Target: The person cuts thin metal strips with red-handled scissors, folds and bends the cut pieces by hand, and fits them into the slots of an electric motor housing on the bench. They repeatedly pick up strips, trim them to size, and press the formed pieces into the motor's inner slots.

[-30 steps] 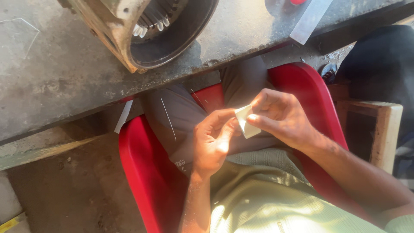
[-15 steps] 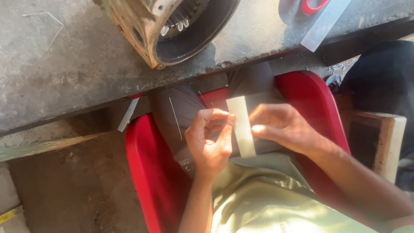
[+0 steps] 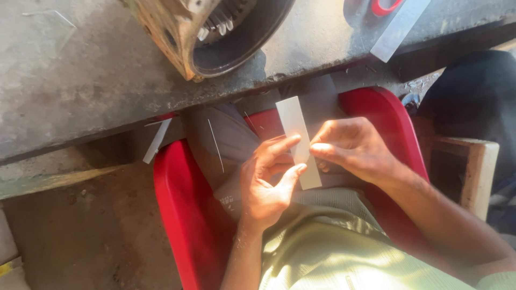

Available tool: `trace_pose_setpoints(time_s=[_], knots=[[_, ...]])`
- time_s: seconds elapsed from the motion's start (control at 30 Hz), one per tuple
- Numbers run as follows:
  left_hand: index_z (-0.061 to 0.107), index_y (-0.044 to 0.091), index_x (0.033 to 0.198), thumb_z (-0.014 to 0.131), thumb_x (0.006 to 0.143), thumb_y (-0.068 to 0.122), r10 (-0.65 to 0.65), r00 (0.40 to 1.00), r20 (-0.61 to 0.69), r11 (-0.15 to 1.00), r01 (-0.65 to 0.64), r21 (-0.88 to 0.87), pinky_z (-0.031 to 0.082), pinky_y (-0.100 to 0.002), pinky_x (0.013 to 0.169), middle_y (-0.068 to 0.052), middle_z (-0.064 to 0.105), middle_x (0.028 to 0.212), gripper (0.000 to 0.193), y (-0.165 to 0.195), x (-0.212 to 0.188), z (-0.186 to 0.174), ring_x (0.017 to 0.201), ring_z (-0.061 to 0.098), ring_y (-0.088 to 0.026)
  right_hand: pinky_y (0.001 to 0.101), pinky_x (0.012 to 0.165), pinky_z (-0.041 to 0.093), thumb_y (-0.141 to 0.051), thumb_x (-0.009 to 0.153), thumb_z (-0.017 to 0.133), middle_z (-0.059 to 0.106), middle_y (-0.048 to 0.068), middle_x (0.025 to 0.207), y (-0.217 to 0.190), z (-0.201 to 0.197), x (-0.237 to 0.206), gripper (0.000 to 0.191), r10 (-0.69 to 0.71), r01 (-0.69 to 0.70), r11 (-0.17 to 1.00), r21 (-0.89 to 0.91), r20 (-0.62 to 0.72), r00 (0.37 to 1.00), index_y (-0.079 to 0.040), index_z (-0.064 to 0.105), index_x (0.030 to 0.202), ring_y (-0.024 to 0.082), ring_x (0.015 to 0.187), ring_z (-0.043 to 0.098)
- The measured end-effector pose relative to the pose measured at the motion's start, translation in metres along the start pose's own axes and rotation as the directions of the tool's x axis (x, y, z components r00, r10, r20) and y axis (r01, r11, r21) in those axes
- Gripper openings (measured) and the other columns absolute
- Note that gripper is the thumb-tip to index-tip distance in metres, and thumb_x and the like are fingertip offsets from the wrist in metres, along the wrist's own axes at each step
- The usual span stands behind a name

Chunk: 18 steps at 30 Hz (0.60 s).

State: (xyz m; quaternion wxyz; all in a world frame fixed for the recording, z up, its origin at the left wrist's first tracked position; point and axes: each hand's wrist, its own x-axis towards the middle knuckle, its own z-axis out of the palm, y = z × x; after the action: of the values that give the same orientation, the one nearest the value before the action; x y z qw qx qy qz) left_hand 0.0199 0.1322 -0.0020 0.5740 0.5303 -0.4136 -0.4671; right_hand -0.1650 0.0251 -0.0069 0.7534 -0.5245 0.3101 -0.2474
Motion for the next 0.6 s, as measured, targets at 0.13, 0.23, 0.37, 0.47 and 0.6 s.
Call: trace_pose_setpoints(time_s=[0.13, 0.23, 0.37, 0.47, 0.6], knots=[[0.059, 0.005, 0.141, 0.076, 0.084, -0.010, -0.009, 0.999, -0.040, 0.998, 0.007, -0.056, 0.062, -0.027, 0.086, -0.013, 0.064, 0.137, 0.061, 0.007, -0.001, 0.000, 0.093, 0.069, -0.012, 0.0325, 0.063, 0.058, -0.010, 0.097, 0.064, 0.072, 0.015, 0.082, -0.051, -0.015, 0.007, 0.016, -0.163, 0.137, 0.980, -0.143, -0.185, 0.969, 0.005, 0.071, 0.100, 0.021, 0.069, 0.070], [0.046, 0.005, 0.151, 0.078, 0.081, -0.011, -0.024, 0.994, -0.103, 0.998, 0.017, -0.065, 0.061, -0.027, 0.084, -0.017, 0.061, 0.139, 0.079, 0.013, -0.002, 0.003, 0.093, 0.066, -0.013, 0.0331, 0.064, 0.058, -0.010, 0.097, 0.065, 0.072, 0.016, 0.084, -0.102, -0.061, 0.038, 0.017, -0.424, 0.348, 0.900, -0.262, -0.346, 0.837, 0.005, 0.069, 0.102, 0.022, 0.070, 0.070], [0.028, 0.008, 0.158, 0.077, 0.080, -0.010, -0.018, 0.993, -0.118, 0.987, -0.002, -0.163, 0.061, -0.027, 0.082, -0.021, 0.056, 0.144, 0.094, 0.018, -0.006, 0.005, 0.092, 0.069, -0.013, 0.0340, 0.065, 0.058, -0.011, 0.096, 0.066, 0.071, 0.017, 0.086, -0.125, -0.113, 0.085, 0.018, -0.320, -0.048, 0.710, -0.703, -0.382, 0.867, 0.005, 0.068, 0.105, 0.023, 0.072, 0.070], [0.031, 0.006, 0.159, 0.079, 0.082, -0.011, 0.027, 0.991, -0.130, 0.995, -0.039, -0.091, 0.061, -0.029, 0.086, -0.023, 0.057, 0.146, 0.093, 0.019, -0.010, 0.003, 0.095, 0.068, -0.015, 0.0346, 0.065, 0.058, -0.011, 0.096, 0.066, 0.071, 0.018, 0.087, -0.118, -0.129, 0.110, 0.019, -0.234, -0.172, 0.550, -0.817, -0.348, 0.908, 0.004, 0.066, 0.107, 0.024, 0.073, 0.069], [0.029, 0.006, 0.159, 0.079, 0.083, -0.011, -0.009, 0.990, -0.138, 0.998, 0.001, -0.060, 0.061, -0.029, 0.086, -0.024, 0.057, 0.147, 0.093, 0.017, -0.012, -0.005, 0.096, 0.068, -0.015, 0.0355, 0.066, 0.057, -0.012, 0.096, 0.067, 0.070, 0.019, 0.089, -0.109, -0.133, 0.119, 0.021, -0.213, -0.243, 0.434, -0.868, -0.360, 0.908, 0.004, 0.065, 0.110, 0.025, 0.075, 0.069]])
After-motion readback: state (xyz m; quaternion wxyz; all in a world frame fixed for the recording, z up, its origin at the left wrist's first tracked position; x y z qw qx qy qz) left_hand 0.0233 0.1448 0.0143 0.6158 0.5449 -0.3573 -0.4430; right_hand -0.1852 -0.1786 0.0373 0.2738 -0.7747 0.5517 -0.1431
